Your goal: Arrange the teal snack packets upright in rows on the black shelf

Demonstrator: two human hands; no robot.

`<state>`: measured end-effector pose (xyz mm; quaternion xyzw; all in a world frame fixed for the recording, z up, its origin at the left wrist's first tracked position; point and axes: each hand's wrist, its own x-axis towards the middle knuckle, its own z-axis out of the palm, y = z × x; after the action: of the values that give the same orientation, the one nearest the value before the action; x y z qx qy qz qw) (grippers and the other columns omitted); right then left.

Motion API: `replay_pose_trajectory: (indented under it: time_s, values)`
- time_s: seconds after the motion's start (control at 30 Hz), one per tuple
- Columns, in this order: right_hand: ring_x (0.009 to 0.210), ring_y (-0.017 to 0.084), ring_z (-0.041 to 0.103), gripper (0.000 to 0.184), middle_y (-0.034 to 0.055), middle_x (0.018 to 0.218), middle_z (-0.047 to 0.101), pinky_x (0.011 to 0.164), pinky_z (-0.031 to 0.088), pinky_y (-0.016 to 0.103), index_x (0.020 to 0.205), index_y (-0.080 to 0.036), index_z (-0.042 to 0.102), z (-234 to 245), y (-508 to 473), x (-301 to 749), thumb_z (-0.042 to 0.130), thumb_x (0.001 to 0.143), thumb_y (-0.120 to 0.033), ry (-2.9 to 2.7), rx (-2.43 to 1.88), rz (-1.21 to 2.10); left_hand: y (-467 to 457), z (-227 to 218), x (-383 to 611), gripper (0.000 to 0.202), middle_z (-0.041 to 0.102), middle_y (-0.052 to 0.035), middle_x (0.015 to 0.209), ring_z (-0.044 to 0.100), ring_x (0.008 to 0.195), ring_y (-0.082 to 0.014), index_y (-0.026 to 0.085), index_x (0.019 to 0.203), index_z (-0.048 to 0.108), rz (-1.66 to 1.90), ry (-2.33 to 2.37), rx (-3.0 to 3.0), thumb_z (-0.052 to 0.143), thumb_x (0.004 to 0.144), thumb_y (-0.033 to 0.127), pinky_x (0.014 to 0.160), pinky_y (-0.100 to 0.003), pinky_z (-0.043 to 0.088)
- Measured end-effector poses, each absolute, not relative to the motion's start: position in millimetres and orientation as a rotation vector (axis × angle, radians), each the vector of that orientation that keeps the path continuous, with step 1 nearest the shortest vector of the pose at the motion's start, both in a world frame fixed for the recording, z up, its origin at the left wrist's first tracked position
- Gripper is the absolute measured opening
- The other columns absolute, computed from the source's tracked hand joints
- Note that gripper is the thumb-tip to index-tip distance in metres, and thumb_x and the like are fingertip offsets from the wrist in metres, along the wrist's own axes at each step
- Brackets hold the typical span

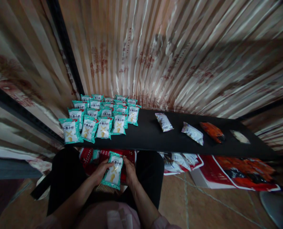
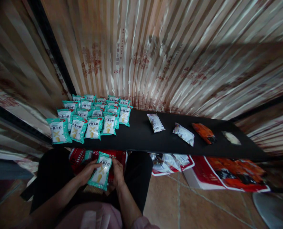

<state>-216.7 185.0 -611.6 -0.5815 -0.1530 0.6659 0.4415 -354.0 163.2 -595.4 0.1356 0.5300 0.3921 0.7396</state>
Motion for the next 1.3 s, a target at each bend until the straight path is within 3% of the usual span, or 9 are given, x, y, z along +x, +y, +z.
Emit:
replay_pose_trajectory:
  time_s: [0.33,0.5,0.87,1.07,1.3]
  values:
    - [0.043,0.009,0.041,0.045,-0.0036,0.046,0.052,0.046,0.035,0.023,0.055,-0.015,0.057,-605.1,186.1,-214.5,0.071,0.057,-0.057,-0.482,-1.389,1.43,167.4,-581.0,-348.1,0.049,0.072,-0.0098,0.086,0.068,0.07,-0.0223,0.013,0.104,0.061,0.847,1.062,0.339,0.074,0.06,0.03,0.065,-0.032,0.052]
    - [0.044,0.008,0.035,0.047,-0.0049,0.043,0.045,0.044,0.031,0.023,0.051,-0.016,0.055,-581.6,194.4,-209.2,0.069,0.056,-0.06,-0.585,-1.464,1.305,170.9,-565.0,-342.8,0.052,0.071,-0.0106,0.098,0.067,0.086,-0.0243,0.016,0.109,0.06,0.873,1.038,0.357,0.075,0.062,0.034,0.075,-0.033,0.052]
    - [0.047,0.009,0.037,0.052,-0.003,0.048,0.049,0.045,0.031,0.022,0.056,-0.014,0.058,-567.1,218.1,-188.1,0.062,0.062,-0.065,-0.759,-1.48,1.186,175.7,-560.6,-334.4,0.06,0.063,-0.0137,0.117,0.06,0.107,-0.0279,0.014,0.113,0.058,0.885,1.015,0.589,0.078,0.061,0.036,0.087,-0.035,0.049]
    - [0.048,0.01,0.04,0.051,-0.0022,0.049,0.052,0.046,0.031,0.022,0.058,-0.013,0.062,-568.2,229.8,-179.4,0.063,0.062,-0.063,-0.815,-1.506,1.101,178.5,-562.2,-332.3,0.055,0.068,-0.0124,0.109,0.059,0.107,-0.028,0.013,0.104,0.065,0.89,1.065,0.601,0.081,0.055,0.034,0.091,-0.035,0.046]
    - [0.051,0.011,0.041,0.052,-0.0019,0.05,0.05,0.048,0.034,0.021,0.059,-0.014,0.059,-555.2,236.5,-171.6,0.055,0.069,-0.066,-0.873,-1.535,1.122,190.6,-560.5,-323.6,0.05,0.072,-0.0095,0.091,0.066,0.089,-0.0257,0.012,0.099,0.066,0.89,1.077,0.641,0.08,0.057,0.035,0.084,-0.036,0.049]
